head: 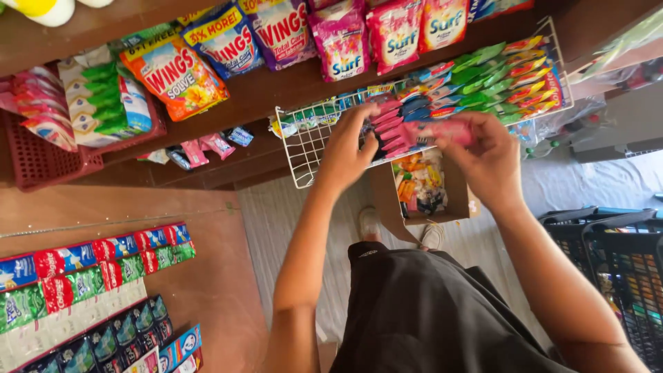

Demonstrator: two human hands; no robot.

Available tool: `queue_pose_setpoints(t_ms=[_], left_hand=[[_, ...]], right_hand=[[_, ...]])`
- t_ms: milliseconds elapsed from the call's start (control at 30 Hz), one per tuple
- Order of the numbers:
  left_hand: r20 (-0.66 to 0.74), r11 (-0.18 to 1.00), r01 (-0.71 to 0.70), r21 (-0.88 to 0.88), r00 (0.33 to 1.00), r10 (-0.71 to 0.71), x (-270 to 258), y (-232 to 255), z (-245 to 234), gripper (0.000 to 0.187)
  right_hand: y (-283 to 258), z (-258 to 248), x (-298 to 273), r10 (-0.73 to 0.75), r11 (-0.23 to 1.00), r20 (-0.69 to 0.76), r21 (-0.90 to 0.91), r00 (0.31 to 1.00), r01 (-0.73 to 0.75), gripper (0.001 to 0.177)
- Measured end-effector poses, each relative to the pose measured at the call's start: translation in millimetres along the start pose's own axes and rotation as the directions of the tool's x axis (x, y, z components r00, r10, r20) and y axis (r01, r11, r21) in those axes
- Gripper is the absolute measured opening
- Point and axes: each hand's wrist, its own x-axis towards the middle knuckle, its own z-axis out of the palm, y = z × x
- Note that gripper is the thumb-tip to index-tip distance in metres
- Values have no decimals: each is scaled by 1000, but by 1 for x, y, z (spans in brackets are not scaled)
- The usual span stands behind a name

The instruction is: Organizing and restocking various small consumer products like detergent sachets and snacks from a box onto retail display shelves.

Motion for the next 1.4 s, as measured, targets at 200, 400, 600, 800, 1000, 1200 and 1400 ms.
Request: queue_pose_setpoints(t_ms=[200,400,600,800,1000,1200,1400], left_hand=[[424,984,9,177,902,-85,81,-96,29,56],[645,970,124,212,728,-233,95,-104,36,73],[678,962,212,174,683,-273,83,-137,29,59],[636,966,257,26,741,-214,63,-160,29,56],[454,901,419,-113,828,-328,59,-148,32,63],[471,921,358,-155,846,-250,57,-155,31,76],[526,957,288,-35,820,-227,63,-164,31,73]], right_hand=[[-23,3,54,-293,864,18,-424,956,272,34],[1,22,108,-428,737,192,-492,883,464,27],[34,44,138,-453,542,445,-551,773,635,19],[56,57,149,-185,471,497,-712,848,521,20],[94,56,163,51,341,480,-833,876,436,24],[108,58,167,85,381,469,-831,879,407,27],[118,54,168,127,428,464,-823,877,373,28]])
